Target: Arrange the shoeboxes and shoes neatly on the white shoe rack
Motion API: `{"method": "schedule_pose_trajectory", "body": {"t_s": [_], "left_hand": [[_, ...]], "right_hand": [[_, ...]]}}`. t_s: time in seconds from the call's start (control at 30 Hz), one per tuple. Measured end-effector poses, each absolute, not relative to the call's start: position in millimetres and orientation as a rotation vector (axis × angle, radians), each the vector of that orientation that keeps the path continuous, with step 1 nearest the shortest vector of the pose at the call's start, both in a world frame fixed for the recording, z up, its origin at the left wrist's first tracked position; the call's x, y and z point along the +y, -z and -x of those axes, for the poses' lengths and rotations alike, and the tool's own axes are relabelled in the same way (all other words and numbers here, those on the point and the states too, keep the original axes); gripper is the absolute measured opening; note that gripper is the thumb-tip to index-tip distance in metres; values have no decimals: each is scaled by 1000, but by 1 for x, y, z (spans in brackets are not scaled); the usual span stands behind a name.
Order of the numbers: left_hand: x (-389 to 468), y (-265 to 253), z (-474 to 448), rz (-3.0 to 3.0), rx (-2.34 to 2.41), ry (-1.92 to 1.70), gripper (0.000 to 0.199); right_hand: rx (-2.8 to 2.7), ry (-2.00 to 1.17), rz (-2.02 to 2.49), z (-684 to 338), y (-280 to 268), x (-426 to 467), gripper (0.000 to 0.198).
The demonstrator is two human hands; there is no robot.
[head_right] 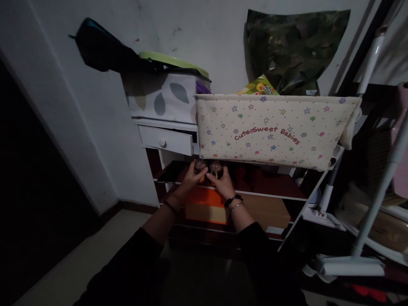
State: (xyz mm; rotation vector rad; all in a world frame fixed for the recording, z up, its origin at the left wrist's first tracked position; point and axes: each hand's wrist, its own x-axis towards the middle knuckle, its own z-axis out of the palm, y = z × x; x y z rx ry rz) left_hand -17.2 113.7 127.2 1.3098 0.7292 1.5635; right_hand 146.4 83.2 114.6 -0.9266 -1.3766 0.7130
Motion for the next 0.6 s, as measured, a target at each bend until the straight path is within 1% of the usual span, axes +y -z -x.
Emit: {"method": "schedule_pose_trajectory", "body": {"t_s": [0.1,0.3,0.47,0.6], "left_hand": [[118,-124,18,-1336,728,-1548,84],[120,-124,28,-1358,709,-1497,77],[120,-123,36,-1420,766,-1445,85],[119,-122,41,-1481,740,-1413,83]], "right_hand": [[-1369,-663,955,-147,-113,86,86],[-1412,-615,982,-157,-113,91,79],[-1445,-656,968,-163,-112,90,74],[-1455,-644,953,-164,-111,89,76]]}}
